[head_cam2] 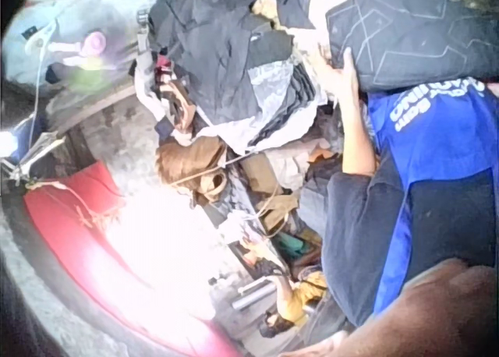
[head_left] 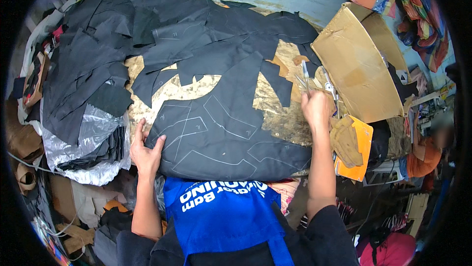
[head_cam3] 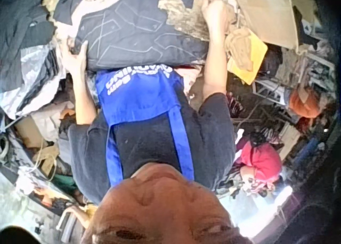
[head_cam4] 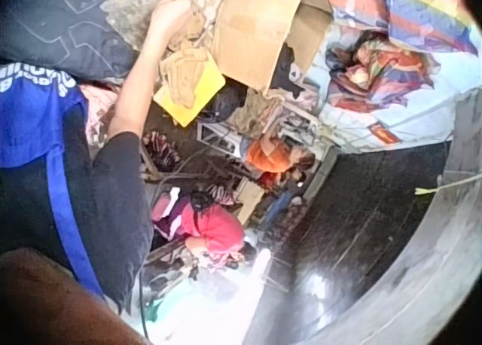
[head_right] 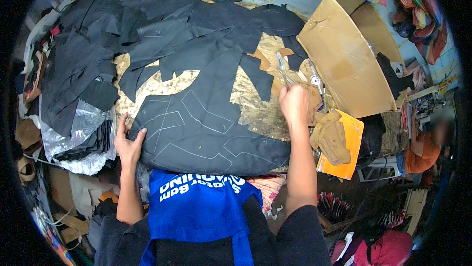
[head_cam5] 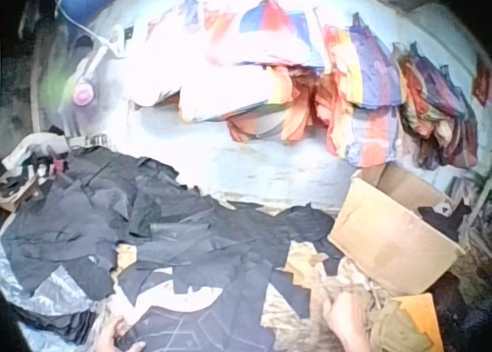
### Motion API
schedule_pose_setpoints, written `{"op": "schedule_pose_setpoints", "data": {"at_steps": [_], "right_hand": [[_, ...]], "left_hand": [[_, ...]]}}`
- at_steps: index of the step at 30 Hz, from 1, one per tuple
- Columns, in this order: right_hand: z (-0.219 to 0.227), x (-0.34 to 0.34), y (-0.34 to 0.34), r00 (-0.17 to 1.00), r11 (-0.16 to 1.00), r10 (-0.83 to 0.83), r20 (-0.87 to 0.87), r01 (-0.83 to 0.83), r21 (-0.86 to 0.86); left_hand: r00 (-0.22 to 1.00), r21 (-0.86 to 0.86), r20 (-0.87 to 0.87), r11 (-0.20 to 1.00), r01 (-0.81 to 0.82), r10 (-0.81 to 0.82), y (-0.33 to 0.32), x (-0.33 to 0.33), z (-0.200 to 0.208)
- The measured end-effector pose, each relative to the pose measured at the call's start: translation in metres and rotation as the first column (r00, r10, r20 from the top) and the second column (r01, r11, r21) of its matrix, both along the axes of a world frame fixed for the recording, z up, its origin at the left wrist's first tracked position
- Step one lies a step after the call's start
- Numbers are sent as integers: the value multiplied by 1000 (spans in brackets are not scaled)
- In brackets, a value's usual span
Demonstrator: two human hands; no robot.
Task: The person traces patterns onto black fabric using cardboard templates and a white marker, then cuts the fabric along the traced lines with scissors. The person repeatedly positions templates, marks outlines, and cuts out multiple fabric pieces.
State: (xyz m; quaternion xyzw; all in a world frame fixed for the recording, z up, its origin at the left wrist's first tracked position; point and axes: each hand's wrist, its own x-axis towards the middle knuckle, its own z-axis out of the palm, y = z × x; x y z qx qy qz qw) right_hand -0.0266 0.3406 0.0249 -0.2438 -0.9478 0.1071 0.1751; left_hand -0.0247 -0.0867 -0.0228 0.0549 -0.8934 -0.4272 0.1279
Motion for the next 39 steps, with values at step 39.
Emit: {"op": "schedule_pose_setpoints", "data": {"at_steps": [39], "right_hand": [[101,31,-55,764,512,261,-590,-628,-586]], "left_hand": [[749,937,35,282,205,-662,143,-120,196]]}}
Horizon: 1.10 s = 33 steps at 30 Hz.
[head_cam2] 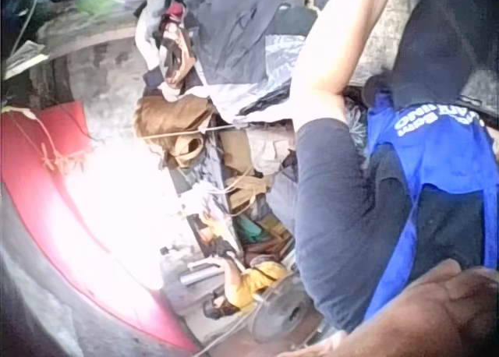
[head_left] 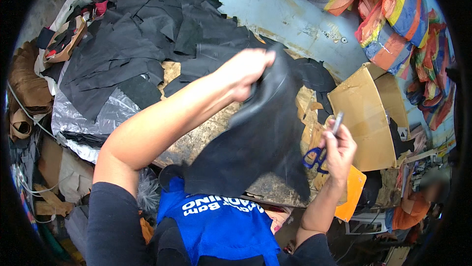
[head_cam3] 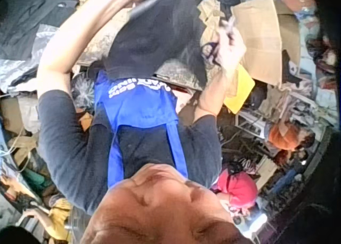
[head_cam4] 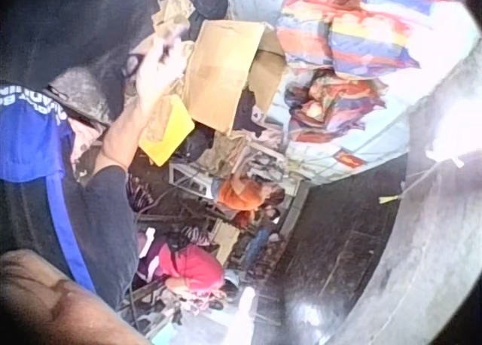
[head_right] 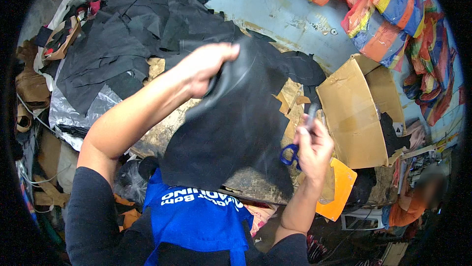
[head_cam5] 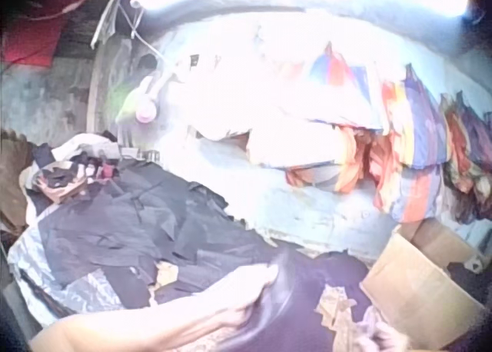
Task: The person traces patterns onto black fabric using cardboard templates and a white marker, then cuts the fabric along the traced lines with scissors. The person repeatedly positions templates, marks outlines, and cuts out multiple fabric pieces.
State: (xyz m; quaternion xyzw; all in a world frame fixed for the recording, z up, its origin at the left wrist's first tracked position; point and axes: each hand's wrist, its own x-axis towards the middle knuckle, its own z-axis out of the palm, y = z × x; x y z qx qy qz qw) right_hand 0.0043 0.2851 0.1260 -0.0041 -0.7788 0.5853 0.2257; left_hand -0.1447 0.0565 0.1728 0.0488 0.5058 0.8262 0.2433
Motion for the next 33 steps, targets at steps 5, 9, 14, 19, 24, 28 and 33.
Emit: {"op": "schedule_pose_setpoints", "data": {"at_steps": [5,9,14,19,24,28,33], "right_hand": [[15,50,26,977,976,-213,4,213,49],[-15,58,25,939,738,-316,138,152,657],[-86,47,-15,919,568,-298,259,-47,822],[-125,39,-40,963,542,-254,95,60,838],[-119,49,-34,971,673,-228,77,100,733],[-93,80,-6,875,667,-361,323,0,745],[-85,92,4,837,728,-291,463,-120,675]], "left_hand": [[852,521,-339,834,-184,399,-5,-7,65],[735,577,-326,741,-344,594,-19,17,-6],[648,72,-40,649,-757,760,-36,55,-155],[600,-66,-181,599,-798,779,-57,92,-210],[694,-114,-400,719,-686,599,-65,103,-203],[795,-265,-173,750,-607,582,-72,93,-200],[805,-168,-71,789,-591,588,-63,99,-195]]}}
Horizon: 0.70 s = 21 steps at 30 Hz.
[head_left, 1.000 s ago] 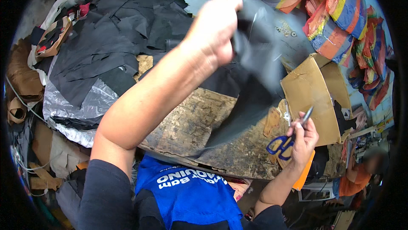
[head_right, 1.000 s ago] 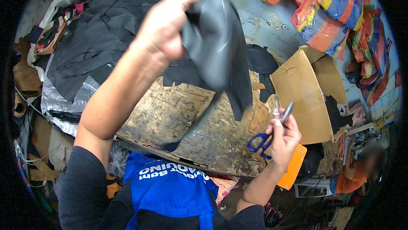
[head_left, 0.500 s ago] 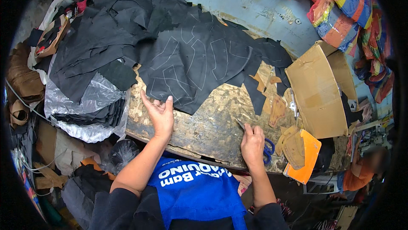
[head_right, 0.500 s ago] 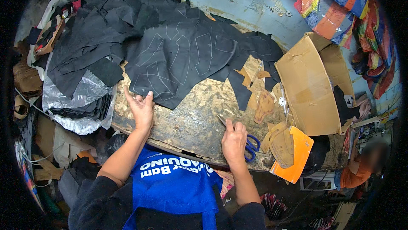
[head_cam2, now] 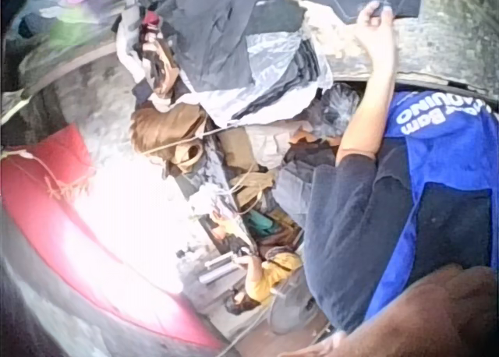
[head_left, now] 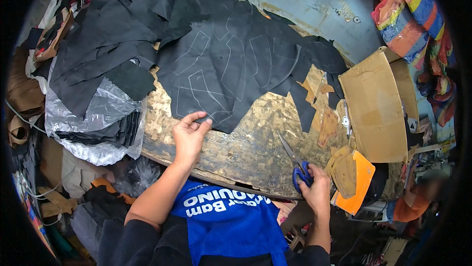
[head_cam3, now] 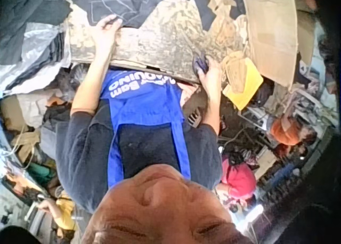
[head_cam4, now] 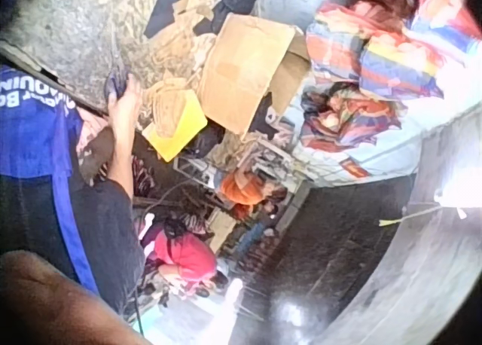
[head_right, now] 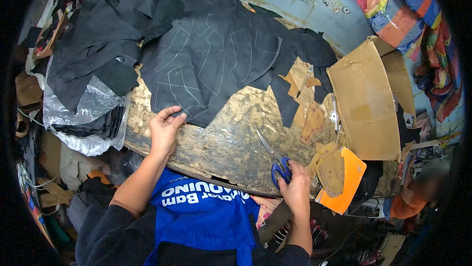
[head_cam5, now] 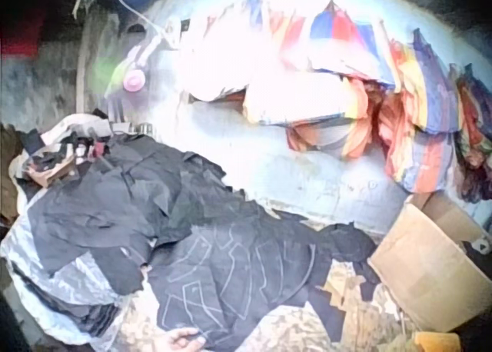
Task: The person traces patterns onto black fabric using cardboard templates and a white marker, then cuts the fabric along the traced lines with scissors. The person repeatedly positions templates, marks outlines, and cuts out multiple fabric pieces.
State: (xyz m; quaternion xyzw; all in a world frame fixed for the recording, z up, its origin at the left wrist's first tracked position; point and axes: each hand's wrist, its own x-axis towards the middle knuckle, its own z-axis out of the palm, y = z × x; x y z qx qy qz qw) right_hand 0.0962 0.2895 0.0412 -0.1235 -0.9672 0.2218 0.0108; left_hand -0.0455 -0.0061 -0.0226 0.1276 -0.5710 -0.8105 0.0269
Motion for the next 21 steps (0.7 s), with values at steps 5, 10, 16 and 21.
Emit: {"op": "schedule_pose_setpoints", "data": {"at_steps": [5,10,16,21], "right_hand": [[18,-10,4,911,976,99,399,-10,-218],[22,-25,-14,671,566,504,544,218,-795],[4,-51,-54,604,432,638,477,231,-872],[6,-72,-74,592,469,701,398,38,-883]], "left_hand": [[995,70,99,997,16,-23,0,19,6],[992,121,130,992,-15,-1,-5,20,7],[990,195,133,981,15,-42,0,46,11],[976,174,191,982,69,-102,-6,59,11]]}}
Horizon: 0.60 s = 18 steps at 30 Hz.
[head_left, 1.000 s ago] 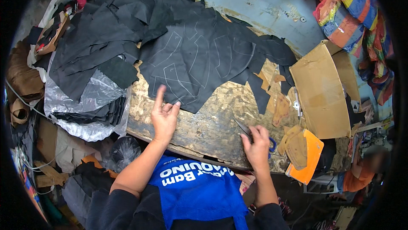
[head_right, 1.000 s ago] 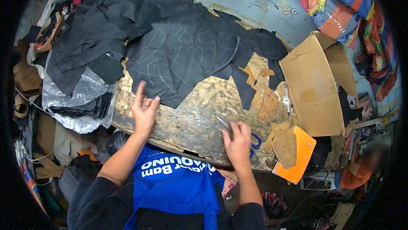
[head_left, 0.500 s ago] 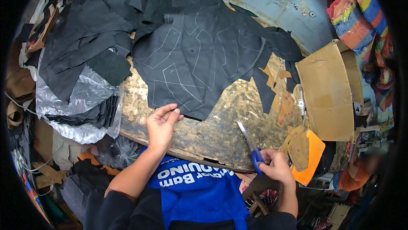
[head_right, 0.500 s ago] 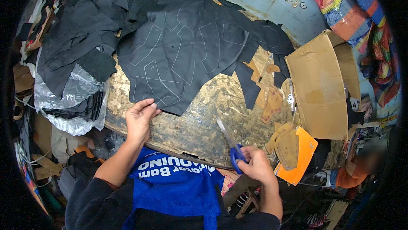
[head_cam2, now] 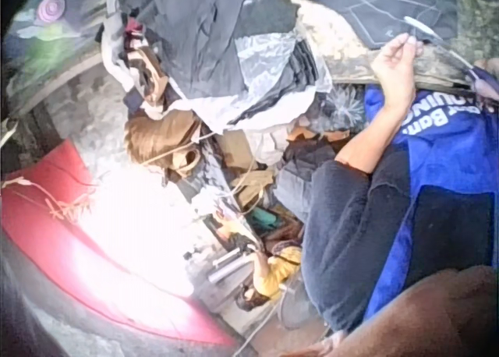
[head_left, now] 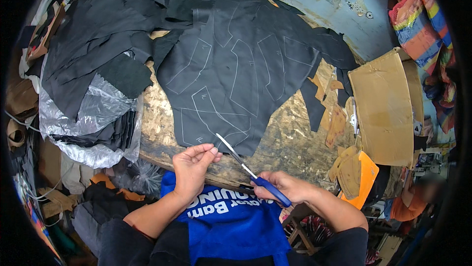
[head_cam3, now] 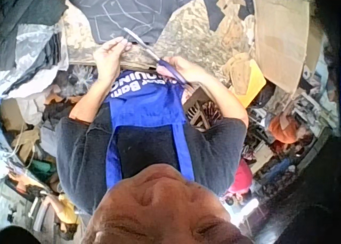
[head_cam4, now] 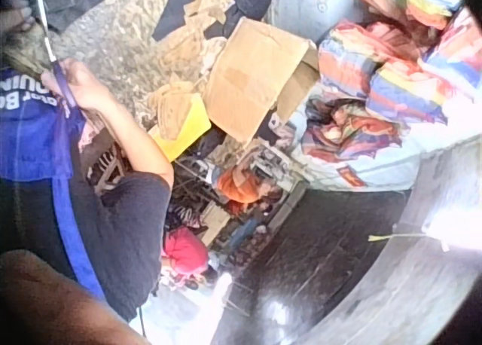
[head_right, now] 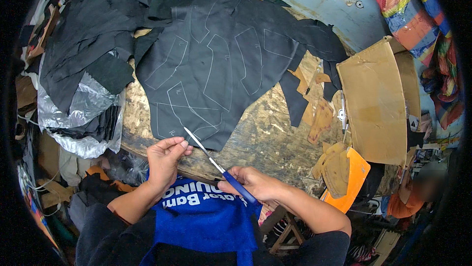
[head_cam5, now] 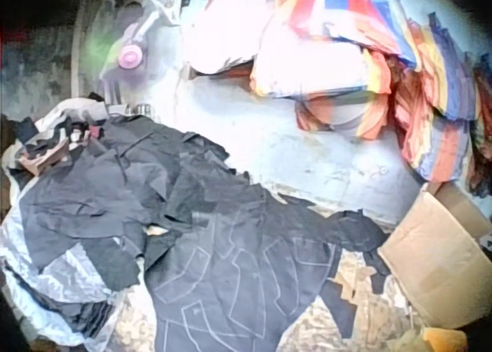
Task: The person traces patterns onto black fabric using cardboard templates and a white marker, then cuts the fabric along the traced lines with scissors. The person repeatedly positions templates, marks outlines, and cuts out multiple fabric pieces.
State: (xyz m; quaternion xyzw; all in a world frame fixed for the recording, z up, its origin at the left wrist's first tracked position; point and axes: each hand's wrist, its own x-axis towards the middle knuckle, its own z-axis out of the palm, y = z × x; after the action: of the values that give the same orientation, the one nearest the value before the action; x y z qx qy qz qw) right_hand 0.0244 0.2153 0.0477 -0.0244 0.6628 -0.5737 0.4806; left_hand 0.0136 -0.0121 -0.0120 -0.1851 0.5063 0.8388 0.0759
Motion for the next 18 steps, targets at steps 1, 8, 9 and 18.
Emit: {"op": "schedule_pose_setpoints", "data": {"at_steps": [1,8,9,18], "right_hand": [[1,-3,-3,1000,999,-18,2,18,-37],[4,-11,-10,985,953,159,-59,-138,270],[5,-10,-10,980,936,184,-76,-151,319],[0,-11,-29,998,990,-48,51,40,135]], "left_hand": [[1000,5,-6,1000,12,-12,-1,1,0],[997,-2,-28,998,69,-69,-2,4,-1],[997,13,-27,997,78,-78,-2,4,-1],[974,65,138,983,173,-181,-3,13,12]]}}
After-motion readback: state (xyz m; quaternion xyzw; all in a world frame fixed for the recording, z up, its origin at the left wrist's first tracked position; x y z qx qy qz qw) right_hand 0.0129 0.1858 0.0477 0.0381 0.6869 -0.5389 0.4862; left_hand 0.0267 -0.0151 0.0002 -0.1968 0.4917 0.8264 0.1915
